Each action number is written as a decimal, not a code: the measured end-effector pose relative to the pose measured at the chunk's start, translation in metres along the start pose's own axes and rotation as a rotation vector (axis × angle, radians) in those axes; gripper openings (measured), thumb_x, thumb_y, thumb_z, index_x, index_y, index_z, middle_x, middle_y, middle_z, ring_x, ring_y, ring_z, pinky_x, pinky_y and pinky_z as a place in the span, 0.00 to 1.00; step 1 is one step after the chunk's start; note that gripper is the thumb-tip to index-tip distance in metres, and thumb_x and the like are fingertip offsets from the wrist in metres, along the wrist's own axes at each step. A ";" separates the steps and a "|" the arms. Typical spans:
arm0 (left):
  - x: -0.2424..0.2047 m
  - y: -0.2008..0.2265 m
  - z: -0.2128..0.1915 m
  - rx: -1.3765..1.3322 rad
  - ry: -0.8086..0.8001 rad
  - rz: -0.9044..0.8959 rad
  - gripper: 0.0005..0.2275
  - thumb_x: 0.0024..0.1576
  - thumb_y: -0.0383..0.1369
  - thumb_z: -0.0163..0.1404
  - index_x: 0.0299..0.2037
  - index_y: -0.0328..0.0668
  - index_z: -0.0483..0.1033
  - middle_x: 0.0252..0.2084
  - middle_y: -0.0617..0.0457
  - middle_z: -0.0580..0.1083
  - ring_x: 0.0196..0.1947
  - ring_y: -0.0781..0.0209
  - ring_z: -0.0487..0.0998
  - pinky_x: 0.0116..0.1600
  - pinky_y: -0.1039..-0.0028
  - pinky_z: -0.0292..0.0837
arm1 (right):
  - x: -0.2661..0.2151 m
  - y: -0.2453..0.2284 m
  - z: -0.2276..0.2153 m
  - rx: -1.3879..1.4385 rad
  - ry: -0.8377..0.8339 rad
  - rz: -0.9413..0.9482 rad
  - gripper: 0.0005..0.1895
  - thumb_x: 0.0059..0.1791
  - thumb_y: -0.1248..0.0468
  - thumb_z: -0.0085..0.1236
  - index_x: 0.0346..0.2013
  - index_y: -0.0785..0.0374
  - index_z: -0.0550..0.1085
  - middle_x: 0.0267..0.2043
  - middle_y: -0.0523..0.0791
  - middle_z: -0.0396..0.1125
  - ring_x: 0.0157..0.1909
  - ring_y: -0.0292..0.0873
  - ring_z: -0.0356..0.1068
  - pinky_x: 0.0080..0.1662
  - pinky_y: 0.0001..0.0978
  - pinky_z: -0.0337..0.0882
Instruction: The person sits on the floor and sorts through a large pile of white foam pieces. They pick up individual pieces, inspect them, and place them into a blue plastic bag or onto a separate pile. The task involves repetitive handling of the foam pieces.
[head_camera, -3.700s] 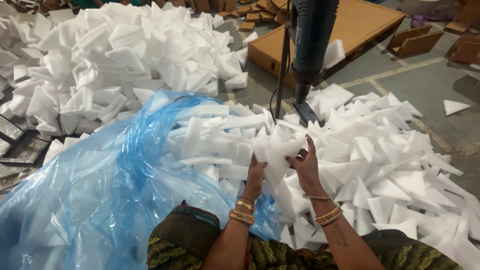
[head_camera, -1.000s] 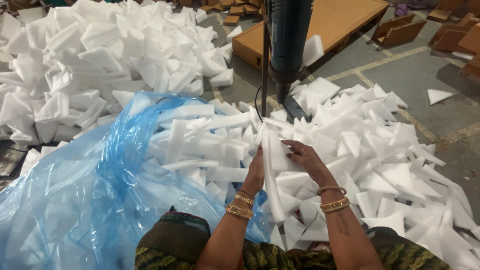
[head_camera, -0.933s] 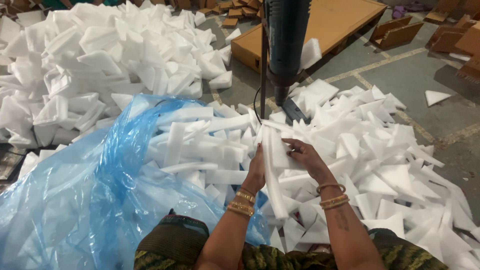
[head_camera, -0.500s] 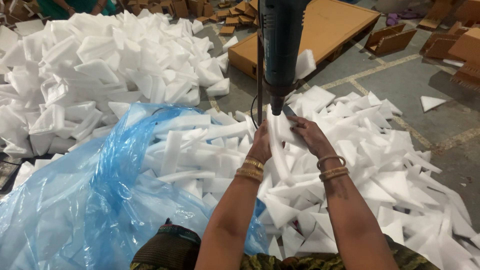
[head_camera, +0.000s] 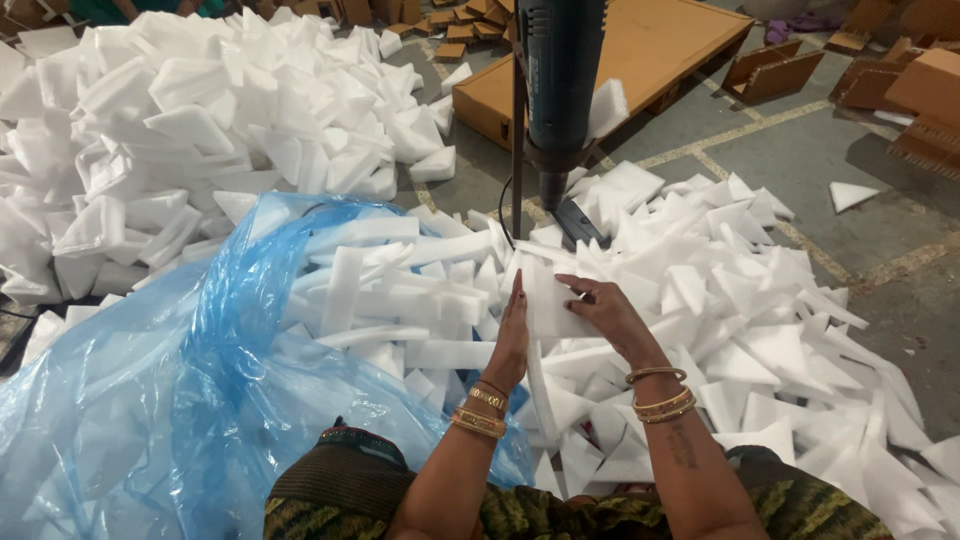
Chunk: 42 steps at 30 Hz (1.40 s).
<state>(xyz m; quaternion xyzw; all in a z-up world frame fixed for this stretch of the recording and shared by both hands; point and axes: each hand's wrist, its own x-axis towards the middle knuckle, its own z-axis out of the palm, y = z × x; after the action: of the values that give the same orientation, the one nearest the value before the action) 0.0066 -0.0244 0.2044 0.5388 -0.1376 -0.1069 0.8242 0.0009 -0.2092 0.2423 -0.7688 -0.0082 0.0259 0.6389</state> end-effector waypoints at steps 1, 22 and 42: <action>-0.003 0.001 -0.001 -0.002 0.012 -0.020 0.25 0.68 0.39 0.30 0.77 0.46 0.46 0.77 0.48 0.53 0.75 0.57 0.54 0.74 0.70 0.50 | -0.002 -0.002 0.003 -0.026 0.002 -0.006 0.26 0.47 0.74 0.58 0.61 0.61 0.75 0.45 0.42 0.75 0.38 0.32 0.66 0.43 0.24 0.71; -0.025 -0.024 -0.016 0.437 0.012 -0.022 0.25 0.68 0.41 0.32 0.77 0.57 0.51 0.69 0.39 0.62 0.71 0.47 0.61 0.73 0.64 0.51 | -0.018 0.013 0.019 0.009 -0.049 0.095 0.37 0.44 0.74 0.61 0.67 0.54 0.67 0.55 0.47 0.73 0.49 0.38 0.71 0.52 0.29 0.72; 0.002 -0.052 -0.121 -0.385 0.540 -0.253 0.25 0.51 0.36 0.54 0.61 0.42 0.68 0.39 0.50 0.72 0.35 0.57 0.73 0.39 0.64 0.75 | -0.008 0.150 0.022 -0.620 0.361 -0.372 0.36 0.39 0.65 0.69 0.61 0.54 0.68 0.63 0.52 0.61 0.66 0.57 0.59 0.66 0.50 0.63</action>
<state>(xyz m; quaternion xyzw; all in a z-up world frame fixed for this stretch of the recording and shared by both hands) 0.0481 0.0578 0.1106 0.3951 0.1758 -0.0860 0.8976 -0.0113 -0.2156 0.0914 -0.9026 -0.0425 -0.2292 0.3618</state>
